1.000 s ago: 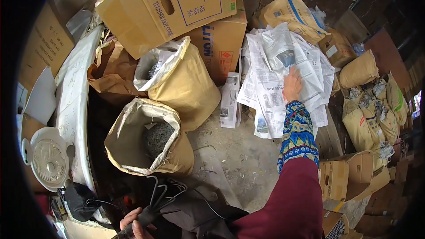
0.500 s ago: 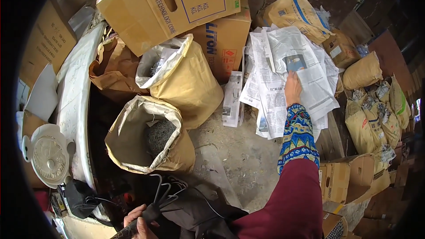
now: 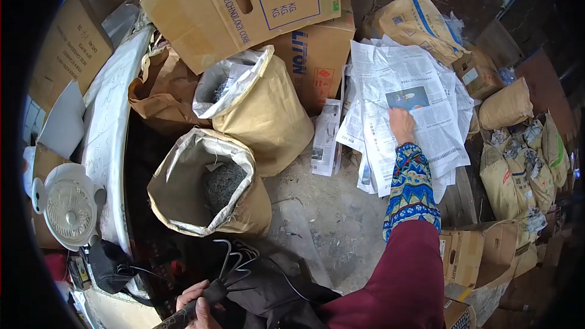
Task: Packaging small rectangular boxes into plastic sleeves and managing silver shredded filler material.
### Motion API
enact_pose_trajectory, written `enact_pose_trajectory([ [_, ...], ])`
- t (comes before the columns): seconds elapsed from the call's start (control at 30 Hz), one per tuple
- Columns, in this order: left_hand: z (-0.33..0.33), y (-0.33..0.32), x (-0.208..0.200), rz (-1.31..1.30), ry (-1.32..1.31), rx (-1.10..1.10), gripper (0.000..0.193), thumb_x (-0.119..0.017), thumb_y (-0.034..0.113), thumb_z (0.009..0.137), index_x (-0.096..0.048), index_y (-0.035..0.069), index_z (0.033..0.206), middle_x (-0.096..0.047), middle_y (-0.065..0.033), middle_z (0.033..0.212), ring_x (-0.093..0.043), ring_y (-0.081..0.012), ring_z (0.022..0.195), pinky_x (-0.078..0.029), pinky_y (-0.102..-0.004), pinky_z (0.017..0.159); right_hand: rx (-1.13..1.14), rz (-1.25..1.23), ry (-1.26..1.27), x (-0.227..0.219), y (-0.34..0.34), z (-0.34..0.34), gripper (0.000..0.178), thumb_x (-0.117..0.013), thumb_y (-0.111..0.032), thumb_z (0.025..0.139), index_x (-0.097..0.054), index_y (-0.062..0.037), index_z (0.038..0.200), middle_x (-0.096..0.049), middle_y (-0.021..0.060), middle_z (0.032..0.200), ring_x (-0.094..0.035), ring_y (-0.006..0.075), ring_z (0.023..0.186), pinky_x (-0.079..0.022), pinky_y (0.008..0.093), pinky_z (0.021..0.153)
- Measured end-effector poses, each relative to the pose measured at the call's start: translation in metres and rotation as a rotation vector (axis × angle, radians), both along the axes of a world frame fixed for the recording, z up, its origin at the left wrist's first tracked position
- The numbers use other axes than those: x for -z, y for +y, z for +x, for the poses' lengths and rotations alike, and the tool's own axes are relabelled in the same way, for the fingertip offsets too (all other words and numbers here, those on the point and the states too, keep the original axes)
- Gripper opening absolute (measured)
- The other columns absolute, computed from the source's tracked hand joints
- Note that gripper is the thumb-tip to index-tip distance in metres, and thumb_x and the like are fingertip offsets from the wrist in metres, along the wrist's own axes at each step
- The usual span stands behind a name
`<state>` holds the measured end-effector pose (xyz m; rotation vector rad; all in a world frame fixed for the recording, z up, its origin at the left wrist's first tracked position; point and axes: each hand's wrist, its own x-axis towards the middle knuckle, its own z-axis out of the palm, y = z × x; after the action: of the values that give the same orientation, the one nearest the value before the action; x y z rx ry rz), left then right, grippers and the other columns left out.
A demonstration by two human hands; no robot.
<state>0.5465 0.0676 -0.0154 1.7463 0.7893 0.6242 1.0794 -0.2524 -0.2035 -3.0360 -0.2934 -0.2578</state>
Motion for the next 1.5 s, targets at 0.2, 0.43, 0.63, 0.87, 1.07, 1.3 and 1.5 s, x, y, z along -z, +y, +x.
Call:
enact_pose_trajectory([
  [0.2, 0.003, -0.004, 0.009, -0.034, 0.06, -0.058, 0.021, -0.055, 0.011, 0.093, -0.065, -0.003, 0.104, -0.068, -0.013, 0.102, -0.06, -0.0182, 0.085, -0.047, -0.0296, 0.079, 0.069, 0.145, -0.179, -0.012, 0.016, 0.029, 0.028, -0.051, -0.026, 0.093, -0.066, -0.0026, 0.09, -0.066, 0.0215, 0.093, -0.064, 0.0397, 0.087, -0.05, 0.0516, 0.075],
  [0.43, 0.016, 0.0, 0.022, -0.025, 0.121, -0.082, 0.02, -0.056, 0.01, 0.092, -0.067, -0.002, 0.104, -0.067, -0.0078, 0.096, -0.053, -0.0082, 0.067, -0.043, -0.0206, 0.061, 0.21, 0.32, -0.317, 0.012, 0.022, 0.092, 0.021, -0.058, -0.02, 0.089, -0.066, -0.0013, 0.096, -0.067, 0.0202, 0.09, -0.065, 0.037, 0.086, -0.05, 0.0463, 0.073],
  [0.63, 0.021, 0.009, 0.029, -0.098, 0.208, -0.132, 0.02, -0.058, 0.012, 0.092, -0.067, 0.0, 0.105, -0.064, -0.002, 0.084, -0.048, -0.0068, 0.065, -0.04, -0.0202, 0.059, 0.285, 0.24, -0.417, 0.048, 0.013, 0.132, 0.034, -0.071, -0.034, 0.079, -0.067, 0.0, 0.083, -0.066, 0.0202, 0.086, -0.06, 0.038, 0.091, -0.046, 0.0469, 0.083],
  [0.87, 0.039, 0.003, 0.038, -0.055, 0.25, -0.153, 0.022, -0.057, 0.015, 0.093, -0.067, 0.0, 0.105, -0.063, -0.0024, 0.082, -0.048, -0.0067, 0.064, -0.039, -0.0202, 0.059, 0.176, -0.119, -0.301, 0.074, -0.033, 0.163, 0.022, -0.057, -0.024, 0.086, -0.062, -0.005, 0.077, -0.062, 0.0123, 0.085, -0.061, 0.0314, 0.082, -0.049, 0.046, 0.068],
  [1.07, 0.05, -0.004, 0.031, -0.087, 0.24, -0.236, 0.03, -0.053, 0.02, 0.095, -0.065, -0.003, 0.111, -0.054, 0.0004, 0.073, -0.046, -0.0076, 0.06, -0.038, -0.0209, 0.054, 0.561, 0.376, -0.239, 0.035, 0.06, 0.135, 0.021, -0.056, -0.015, 0.084, -0.065, 0.0011, 0.094, -0.066, 0.0171, 0.097, -0.061, 0.0326, 0.105, -0.051, 0.0455, 0.085],
  [1.3, 0.033, -0.002, 0.036, 0.061, 0.349, -0.128, 0.031, -0.052, 0.018, 0.096, -0.061, -0.005, 0.114, -0.063, -0.0093, 0.088, -0.055, -0.014, 0.069, -0.048, -0.0271, 0.062, 0.535, 0.489, 0.043, 0.029, 0.043, 0.131, 0.024, -0.057, -0.015, 0.082, -0.068, -0.0002, 0.097, -0.064, 0.0201, 0.11, -0.06, 0.0364, 0.107, -0.047, 0.0478, 0.091],
  [1.5, 0.024, -0.003, 0.044, -0.065, 0.233, -0.153, 0.026, -0.057, 0.021, 0.094, -0.066, 0.0, 0.106, -0.069, -0.0089, 0.09, -0.053, -0.009, 0.063, -0.042, -0.0218, 0.057, 0.245, 0.59, -0.303, 0.055, 0.015, 0.135, 0.016, -0.059, -0.014, 0.083, -0.064, -0.0026, 0.094, -0.064, 0.0191, 0.095, -0.058, 0.0377, 0.096, -0.045, 0.0463, 0.084],
])
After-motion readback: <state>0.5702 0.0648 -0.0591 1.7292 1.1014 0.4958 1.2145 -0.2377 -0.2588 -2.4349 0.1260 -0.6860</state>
